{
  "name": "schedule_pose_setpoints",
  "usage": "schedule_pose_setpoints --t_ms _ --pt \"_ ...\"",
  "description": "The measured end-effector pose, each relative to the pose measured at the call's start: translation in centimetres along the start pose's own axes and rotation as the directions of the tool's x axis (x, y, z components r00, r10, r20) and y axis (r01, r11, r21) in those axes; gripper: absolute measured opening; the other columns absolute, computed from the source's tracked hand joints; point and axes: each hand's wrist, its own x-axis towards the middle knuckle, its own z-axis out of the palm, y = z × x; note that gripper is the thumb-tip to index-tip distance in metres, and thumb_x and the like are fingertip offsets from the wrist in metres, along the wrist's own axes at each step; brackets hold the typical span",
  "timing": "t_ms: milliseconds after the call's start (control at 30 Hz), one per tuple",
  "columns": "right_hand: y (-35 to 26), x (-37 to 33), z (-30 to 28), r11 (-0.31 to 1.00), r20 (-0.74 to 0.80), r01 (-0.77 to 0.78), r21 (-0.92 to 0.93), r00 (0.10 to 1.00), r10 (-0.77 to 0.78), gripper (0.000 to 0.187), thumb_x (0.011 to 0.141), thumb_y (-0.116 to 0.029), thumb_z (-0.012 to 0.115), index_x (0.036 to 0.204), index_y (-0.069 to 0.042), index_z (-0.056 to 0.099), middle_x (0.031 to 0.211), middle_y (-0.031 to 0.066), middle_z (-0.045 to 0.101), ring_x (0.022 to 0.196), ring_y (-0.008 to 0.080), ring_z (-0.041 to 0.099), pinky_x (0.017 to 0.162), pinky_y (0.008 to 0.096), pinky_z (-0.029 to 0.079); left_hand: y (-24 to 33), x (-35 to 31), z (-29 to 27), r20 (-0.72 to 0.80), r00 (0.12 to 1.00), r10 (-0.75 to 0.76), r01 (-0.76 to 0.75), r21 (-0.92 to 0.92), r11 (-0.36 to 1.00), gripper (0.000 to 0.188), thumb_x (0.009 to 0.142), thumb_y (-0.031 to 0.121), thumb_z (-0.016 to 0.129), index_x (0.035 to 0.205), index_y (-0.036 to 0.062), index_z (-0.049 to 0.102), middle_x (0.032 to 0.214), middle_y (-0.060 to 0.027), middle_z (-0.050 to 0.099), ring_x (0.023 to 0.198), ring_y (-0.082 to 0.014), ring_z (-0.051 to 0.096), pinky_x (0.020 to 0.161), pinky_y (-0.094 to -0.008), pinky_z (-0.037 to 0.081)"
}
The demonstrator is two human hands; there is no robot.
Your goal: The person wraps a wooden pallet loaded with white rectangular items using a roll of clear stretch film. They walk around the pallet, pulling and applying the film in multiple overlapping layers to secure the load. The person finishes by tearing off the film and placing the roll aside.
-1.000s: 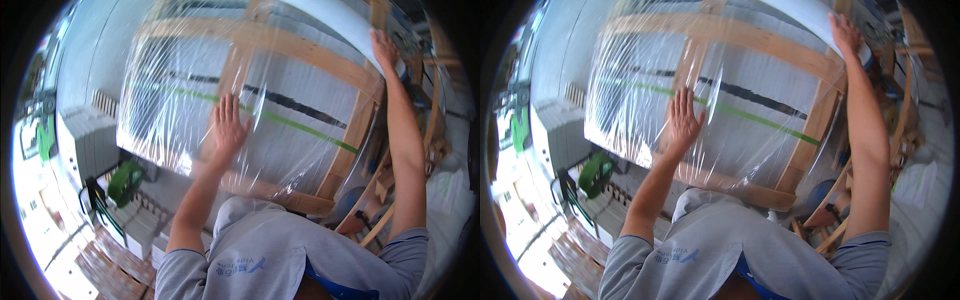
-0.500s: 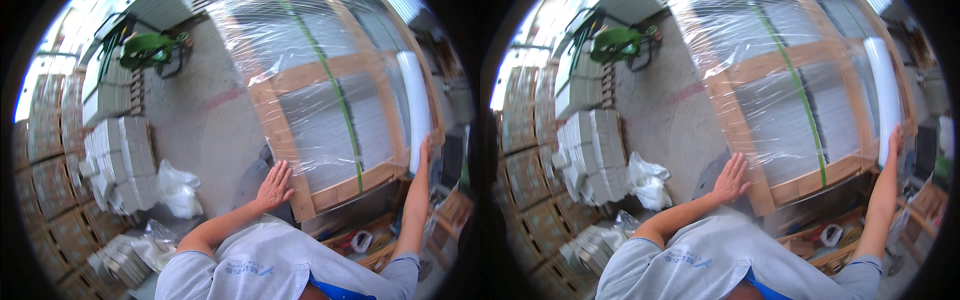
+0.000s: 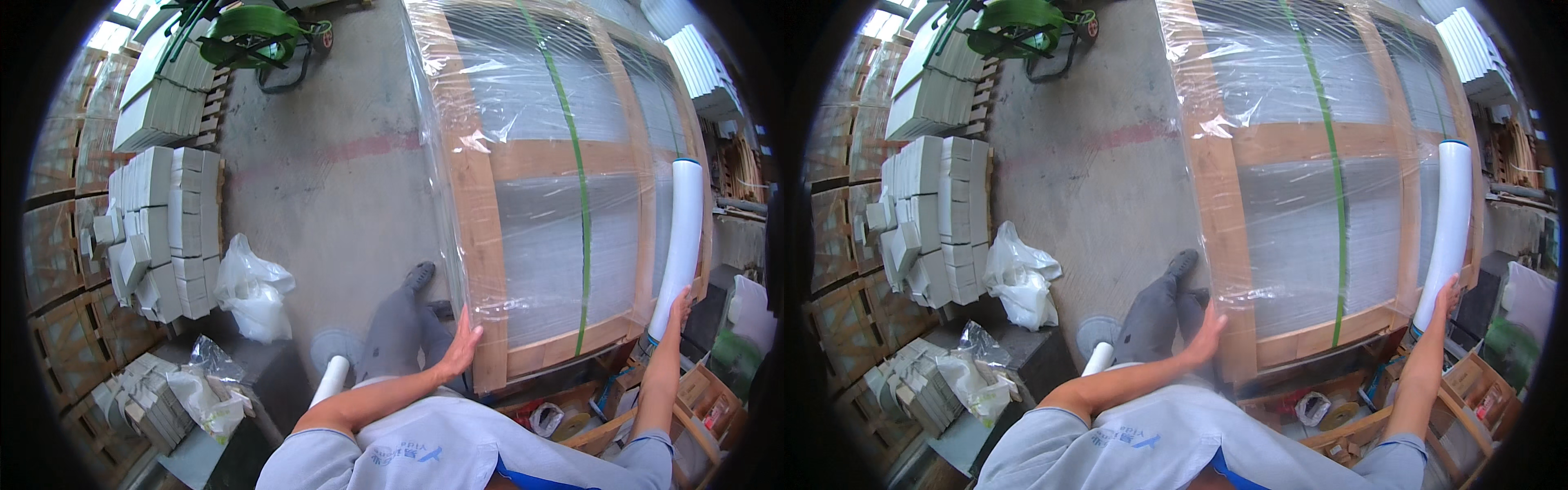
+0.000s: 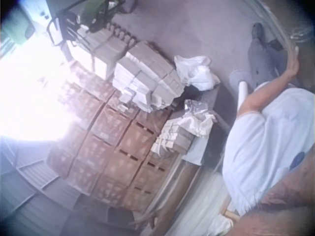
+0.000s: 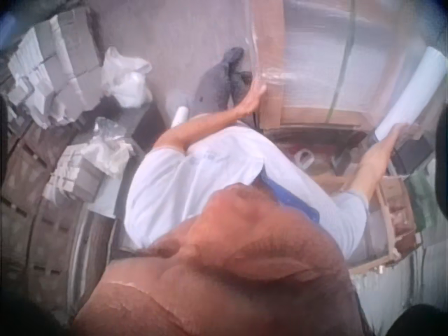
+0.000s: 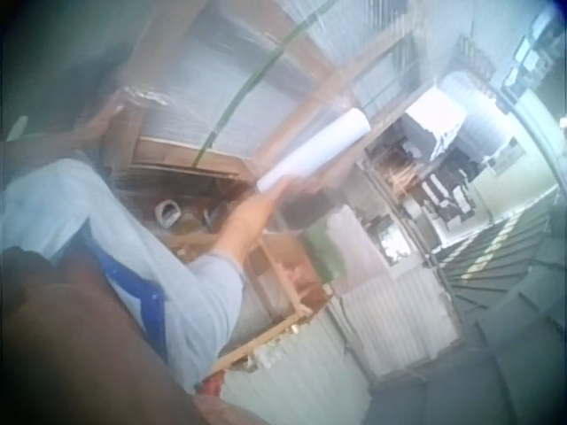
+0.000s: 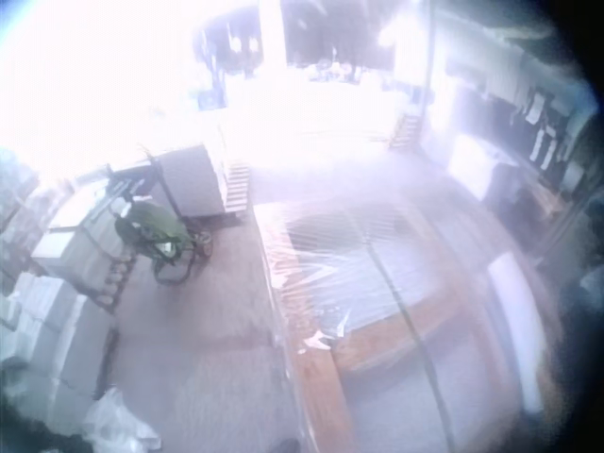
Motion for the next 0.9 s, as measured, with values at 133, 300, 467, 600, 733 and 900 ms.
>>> schedule_pose_setpoints --t_ms 133,300,467,600,733,900 --pt "-0.2 -1.5 -1.0 1.0 -0.004 -0.012 -0.025 1.0 0.012 0.084 0.083 -0.078 0.023 0.145 -0.023 0.035 0.147 0.0148 0.037 0.134 0.0392 0.034 0.105 0.0622 0.022 3.8 5.6 -6.3 -0.148 0.986 -0.082 0.06 -0.146 0.988 0.067 0.101 0.042 0.03 0.147 -0.0051 0.015 0.155 -0.0167 0.016 0.144 -0.0264 0.012 0.117 -0.0361 0.009" --pt "-0.5 -3.1 -1.5 0.999 -0.051 0.01 -0.036 0.999 -0.012 0.079 0.086 -0.075 0.021 0.144 -0.023 0.035 0.145 0.0143 0.04 0.132 0.0376 0.037 0.103 0.0613 0.025 13.6 28.1 -14.8 -0.599 0.759 0.256 -0.301 0.026 0.953 0.07 0.099 0.053 0.027 0.146 0.0002 0.025 0.153 -0.0137 0.025 0.141 -0.0248 0.022 0.115 -0.0364 0.016" --pt "-1.1 -4.4 -2.3 0.998 -0.027 0.028 -0.051 0.999 -0.03 0.076 0.088 -0.072 0.021 0.143 -0.022 0.037 0.144 0.0149 0.042 0.131 0.038 0.038 0.103 0.0598 0.026 15.2 33.4 -14.7 -0.102 0.989 0.104 -0.144 -0.593 0.793 0.068 0.099 0.055 0.026 0.138 0.0024 0.041 0.138 -0.0116 0.048 0.127 -0.0242 0.044 0.107 -0.0379 0.034" --pt "-1.7 -5.5 -3.2 0.998 -0.005 0.041 -0.042 0.999 -0.041 0.076 0.089 -0.071 0.021 0.142 -0.02 0.039 0.143 0.0156 0.042 0.131 0.0381 0.038 0.104 0.0589 0.026 15.3 30.5 -13.7 -0.191 0.971 0.144 -0.214 -0.425 0.88 0.064 0.1 0.052 0.028 0.136 0.0022 0.044 0.132 -0.0121 0.053 0.122 -0.0254 0.049 0.104 -0.0391 0.037" --pt "-2.2 -6.3 -3.8 0.999 -0.04 0.051 0.002 0.998 -0.051 0.076 0.09 -0.07 0.021 0.14 -0.017 0.042 0.142 0.0163 0.043 0.131 0.0379 0.039 0.104 0.059 0.025 18.5 30.8 -11.1 -0.33 0.617 0.715 -0.296 0.744 0.599 0.062 0.099 0.046 0.035 0.14 0.0 0.038 0.146 -0.0177 0.037 0.135 -0.0297 0.035 0.11 -0.0427 0.027" --pt "-2.4 -6.8 -4.6 0.996 -0.022 0.084 0.041 0.996 -0.084 0.076 0.09 -0.069 0.021 0.137 -0.014 0.045 0.14 0.0169 0.045 0.13 0.0381 0.04 0.104 0.0593 0.025 18.1 28.2 -3.5 0.02 0.737 0.676 0.0 1.0 -0.03 0.078 0.092 0.055 0.041 0.142 -0.0043 0.033 0.152 -0.0197 0.024 0.143 -0.0316 0.016 0.116 -0.0474 0.009"
